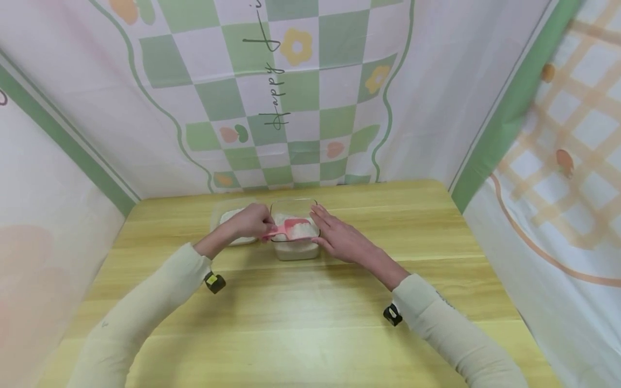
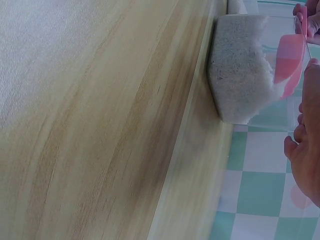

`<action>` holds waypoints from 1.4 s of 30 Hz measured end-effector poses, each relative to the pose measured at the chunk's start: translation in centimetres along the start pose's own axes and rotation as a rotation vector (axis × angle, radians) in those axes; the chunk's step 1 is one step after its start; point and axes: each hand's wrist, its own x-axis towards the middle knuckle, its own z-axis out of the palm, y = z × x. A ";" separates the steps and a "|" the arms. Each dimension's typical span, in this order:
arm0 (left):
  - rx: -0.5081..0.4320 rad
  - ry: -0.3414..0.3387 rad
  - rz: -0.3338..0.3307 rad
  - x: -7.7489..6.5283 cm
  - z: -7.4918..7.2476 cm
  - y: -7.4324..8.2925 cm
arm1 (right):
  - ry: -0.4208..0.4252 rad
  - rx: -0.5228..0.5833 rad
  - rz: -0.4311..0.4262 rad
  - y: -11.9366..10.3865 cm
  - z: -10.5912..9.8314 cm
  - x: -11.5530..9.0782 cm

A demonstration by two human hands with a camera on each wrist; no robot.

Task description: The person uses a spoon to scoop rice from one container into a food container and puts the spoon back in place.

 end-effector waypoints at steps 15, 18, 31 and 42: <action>-0.283 0.064 -0.034 -1.9 0.8 -1.6 | 0.020 0.021 -0.009 -0.2 0.3 0.0; -0.318 0.078 -0.034 -2.5 0.6 -1.6 | 0.021 0.024 -0.010 -0.3 0.2 0.0; -0.456 0.127 -0.065 -4.0 0.3 -2.7 | 0.024 0.016 -0.015 -0.1 0.4 0.1; -0.492 0.159 -0.070 -5.4 -0.4 -4.2 | 0.052 0.006 -0.038 0.2 0.5 0.0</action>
